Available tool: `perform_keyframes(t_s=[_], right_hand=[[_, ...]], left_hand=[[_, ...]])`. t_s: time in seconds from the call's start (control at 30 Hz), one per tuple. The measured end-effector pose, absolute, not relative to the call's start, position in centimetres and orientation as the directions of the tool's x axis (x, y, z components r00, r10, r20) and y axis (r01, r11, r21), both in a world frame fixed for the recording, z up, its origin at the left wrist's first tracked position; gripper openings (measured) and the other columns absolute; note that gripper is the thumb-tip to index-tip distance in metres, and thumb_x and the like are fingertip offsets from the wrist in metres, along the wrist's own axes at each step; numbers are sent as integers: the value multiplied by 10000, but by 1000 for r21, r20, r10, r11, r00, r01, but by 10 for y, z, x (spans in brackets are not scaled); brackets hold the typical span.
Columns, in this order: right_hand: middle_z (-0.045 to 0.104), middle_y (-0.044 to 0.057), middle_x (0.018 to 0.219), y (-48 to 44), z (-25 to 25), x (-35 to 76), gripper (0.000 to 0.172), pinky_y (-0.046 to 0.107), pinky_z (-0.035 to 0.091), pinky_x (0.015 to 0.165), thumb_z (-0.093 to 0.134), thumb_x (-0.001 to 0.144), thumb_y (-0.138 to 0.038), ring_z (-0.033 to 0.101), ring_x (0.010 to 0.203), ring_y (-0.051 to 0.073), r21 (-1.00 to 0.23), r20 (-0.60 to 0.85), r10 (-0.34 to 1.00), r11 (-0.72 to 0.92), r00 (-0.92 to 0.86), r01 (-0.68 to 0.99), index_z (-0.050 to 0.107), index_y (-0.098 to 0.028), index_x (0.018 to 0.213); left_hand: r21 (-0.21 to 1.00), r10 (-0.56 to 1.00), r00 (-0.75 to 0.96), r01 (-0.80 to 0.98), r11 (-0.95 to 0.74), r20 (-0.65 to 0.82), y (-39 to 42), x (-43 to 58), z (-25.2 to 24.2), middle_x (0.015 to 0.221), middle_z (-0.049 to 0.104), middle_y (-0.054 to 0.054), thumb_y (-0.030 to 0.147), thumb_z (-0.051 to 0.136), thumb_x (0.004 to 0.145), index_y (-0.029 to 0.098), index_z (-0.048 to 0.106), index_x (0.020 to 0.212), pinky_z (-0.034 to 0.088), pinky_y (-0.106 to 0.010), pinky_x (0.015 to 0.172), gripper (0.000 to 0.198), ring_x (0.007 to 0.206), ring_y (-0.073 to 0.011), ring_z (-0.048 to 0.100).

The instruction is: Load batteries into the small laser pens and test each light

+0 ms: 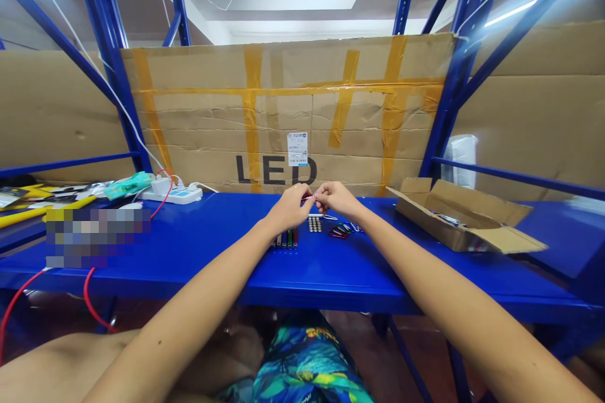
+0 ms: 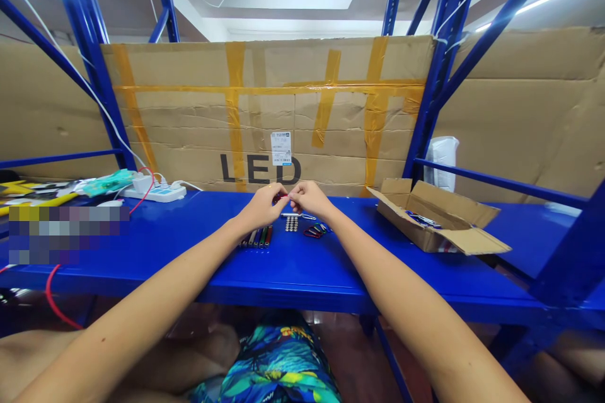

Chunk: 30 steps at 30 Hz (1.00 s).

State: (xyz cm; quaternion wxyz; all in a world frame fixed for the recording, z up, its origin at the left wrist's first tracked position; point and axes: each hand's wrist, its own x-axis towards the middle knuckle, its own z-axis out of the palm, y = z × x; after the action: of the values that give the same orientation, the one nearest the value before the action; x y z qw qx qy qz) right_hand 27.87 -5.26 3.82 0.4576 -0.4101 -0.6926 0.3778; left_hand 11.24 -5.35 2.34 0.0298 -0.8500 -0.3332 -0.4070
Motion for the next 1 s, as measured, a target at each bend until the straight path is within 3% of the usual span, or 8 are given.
perform_keyframes(t_s=[0.17,0.4,0.7,1.0], right_hand=[[596,-18,502,-49,38,281,148,190,456,401,638,792,-112,548,412,87,-857,392,887,448,-243,254,556,-142,672],[597,-14,494,-50,37,280,155,192,462,411,645,775,-106,564,425,95,-862,374,893,434,-249,262,565,-139,647],[545,-28,451,-55,39,279,192,205,444,398,608,786,-85,519,378,90,-908,286,930,340,-233,244,553,-138,610],[561,0,482,-59,50,285,226,220,451,419,663,788,-227,519,400,96,-887,244,929,330,-279,322,551,-147,609]], left_hand=[[195,570,443,646,-738,692,-48,115,24,858,620,-108,151,390,939,136,592,787,457,-340,828,253,881,-206,585],[293,641,452,625,-723,620,-53,109,26,885,701,-79,203,493,910,163,623,898,456,-318,736,137,838,-210,639],[194,557,502,603,-774,661,-51,108,24,914,705,-80,218,482,920,165,612,910,472,-320,751,141,844,-209,640],[176,557,513,613,-770,653,-52,109,26,907,679,-81,224,453,928,173,586,930,480,-331,750,142,833,-208,626]])
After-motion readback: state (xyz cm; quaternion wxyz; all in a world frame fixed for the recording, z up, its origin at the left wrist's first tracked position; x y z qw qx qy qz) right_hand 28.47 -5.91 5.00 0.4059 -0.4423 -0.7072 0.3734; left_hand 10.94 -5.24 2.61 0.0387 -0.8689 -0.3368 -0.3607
